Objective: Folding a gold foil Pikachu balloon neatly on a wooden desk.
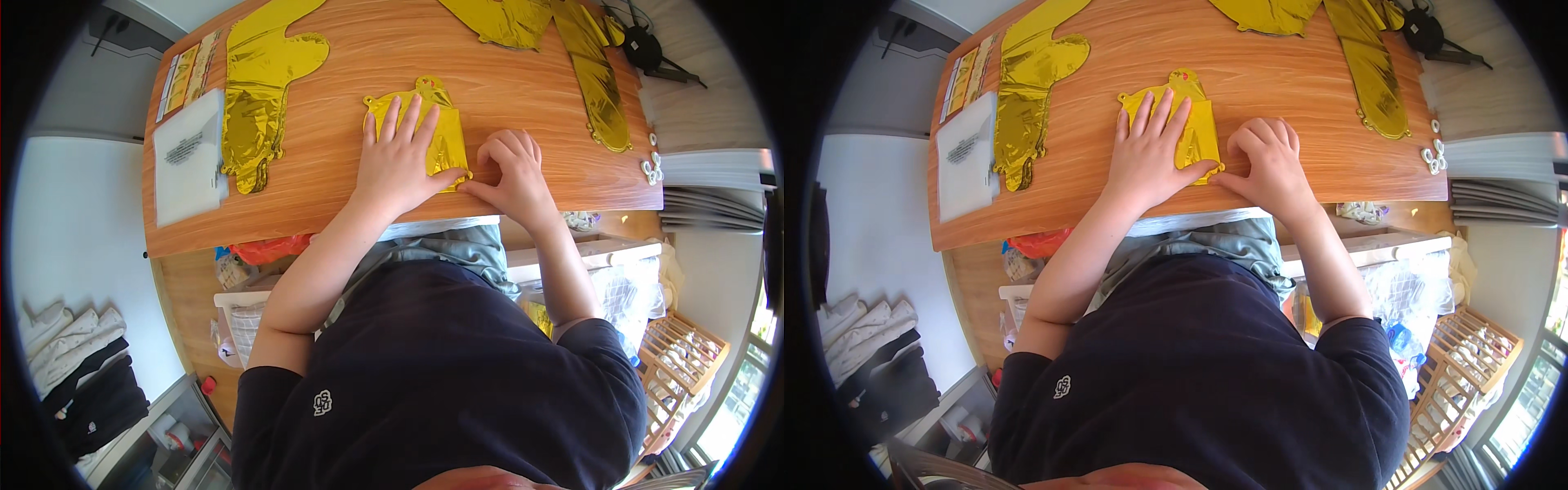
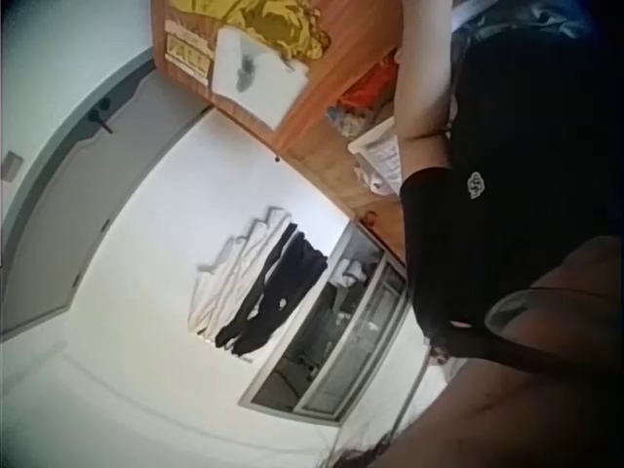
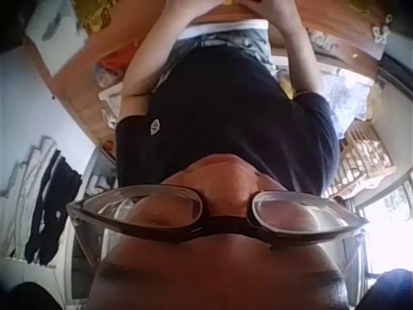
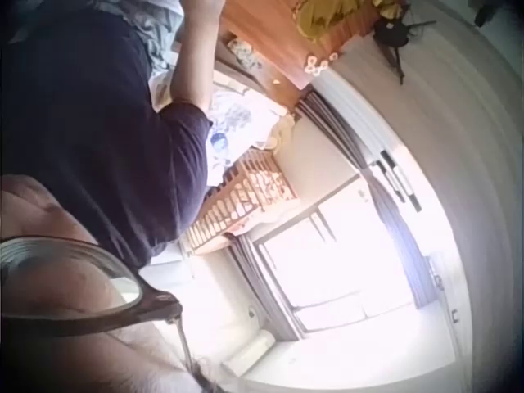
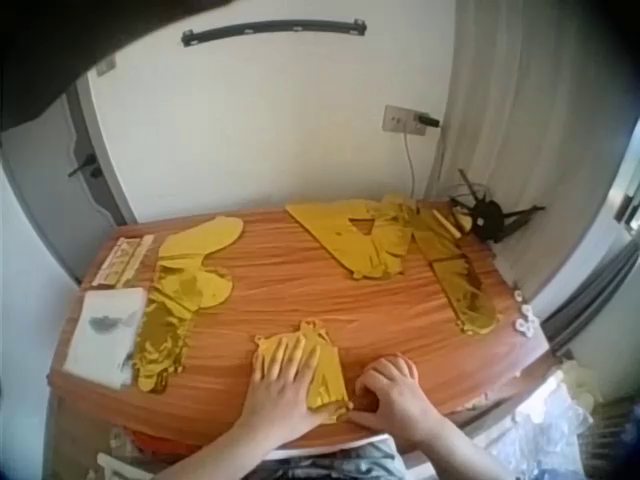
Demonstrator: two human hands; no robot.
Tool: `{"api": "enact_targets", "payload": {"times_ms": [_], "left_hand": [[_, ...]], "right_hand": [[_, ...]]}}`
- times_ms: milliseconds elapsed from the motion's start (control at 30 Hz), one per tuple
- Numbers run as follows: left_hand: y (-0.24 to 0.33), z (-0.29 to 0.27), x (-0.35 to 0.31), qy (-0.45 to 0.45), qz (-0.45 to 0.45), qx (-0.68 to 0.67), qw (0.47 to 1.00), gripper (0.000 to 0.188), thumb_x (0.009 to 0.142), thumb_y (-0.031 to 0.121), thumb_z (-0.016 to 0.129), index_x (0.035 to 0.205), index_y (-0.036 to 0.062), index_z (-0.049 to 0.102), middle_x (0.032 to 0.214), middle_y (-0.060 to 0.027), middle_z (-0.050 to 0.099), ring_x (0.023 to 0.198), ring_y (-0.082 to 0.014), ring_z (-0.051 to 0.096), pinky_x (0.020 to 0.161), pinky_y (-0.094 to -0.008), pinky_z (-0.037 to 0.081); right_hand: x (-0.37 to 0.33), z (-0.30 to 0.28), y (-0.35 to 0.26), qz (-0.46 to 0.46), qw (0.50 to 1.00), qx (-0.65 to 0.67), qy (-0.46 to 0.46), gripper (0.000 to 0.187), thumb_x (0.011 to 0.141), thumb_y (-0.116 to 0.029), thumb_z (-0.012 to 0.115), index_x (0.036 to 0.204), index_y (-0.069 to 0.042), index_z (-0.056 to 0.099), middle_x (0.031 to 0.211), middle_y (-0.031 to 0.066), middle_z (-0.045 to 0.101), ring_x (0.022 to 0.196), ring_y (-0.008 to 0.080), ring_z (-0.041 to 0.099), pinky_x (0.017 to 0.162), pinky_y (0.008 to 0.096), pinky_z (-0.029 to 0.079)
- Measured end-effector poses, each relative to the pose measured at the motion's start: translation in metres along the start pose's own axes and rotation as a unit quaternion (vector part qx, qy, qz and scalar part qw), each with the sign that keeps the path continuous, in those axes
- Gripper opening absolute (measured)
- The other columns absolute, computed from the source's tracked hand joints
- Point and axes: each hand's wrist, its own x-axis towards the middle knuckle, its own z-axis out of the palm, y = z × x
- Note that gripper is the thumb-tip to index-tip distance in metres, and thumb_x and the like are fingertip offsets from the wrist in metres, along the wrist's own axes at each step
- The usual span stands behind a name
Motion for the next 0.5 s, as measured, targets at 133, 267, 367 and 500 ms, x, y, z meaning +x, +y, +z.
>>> {"api": "enact_targets", "payload": {"times_ms": [133,267,367,500], "left_hand": [[0.0007,-0.0019,-0.0005,-0.005,-0.003,-0.005,1.000,0.106,0.078,0.078,0.068,0.158,0.0123,0.041,0.165,-0.0162,0.035,0.153,-0.0397,0.029,0.122,-0.0631,0.021],[0.0009,-0.0017,-0.0007,-0.001,-0.003,-0.003,1.000,0.110,0.075,0.079,0.070,0.157,0.0122,0.042,0.165,-0.0161,0.035,0.153,-0.0397,0.030,0.122,-0.0635,0.021],[-0.0002,-0.0043,-0.0012,0.001,-0.003,-0.007,1.000,0.110,0.075,0.079,0.070,0.157,0.0125,0.042,0.165,-0.0160,0.035,0.153,-0.0393,0.029,0.122,-0.0635,0.021],[-0.0016,-0.0035,-0.0017,0.005,0.000,-0.018,1.000,0.110,0.074,0.080,0.069,0.156,0.0114,0.044,0.164,-0.0178,0.037,0.155,-0.0393,0.027,0.122,-0.0644,0.019]], "right_hand": [[0.0001,-0.0038,0.0039,0.008,1.000,-0.011,-0.008,0.048,0.064,-0.028,0.092,0.093,-0.010,0.058,0.100,0.0061,0.057,0.106,0.0322,0.054,0.103,0.0464,0.038],[-0.0013,-0.0046,0.0020,0.016,0.999,-0.040,-0.012,0.063,0.060,-0.032,0.095,0.108,-0.009,0.061,0.112,0.0092,0.058,0.114,0.0353,0.053,0.104,0.0451,0.039],[0.0032,-0.0083,0.0011,-0.023,1.000,0.006,-0.002,0.084,0.062,-0.038,0.094,0.132,-0.008,0.058,0.132,0.0144,0.058,0.130,0.0390,0.050,0.113,0.0488,0.037],[0.0085,0.0013,0.0008,-0.030,0.999,-0.011,-0.013,0.090,0.076,-0.043,0.086,0.148,-0.006,0.048,0.148,0.0200,0.051,0.141,0.0417,0.043,0.118,0.0520,0.034]]}}
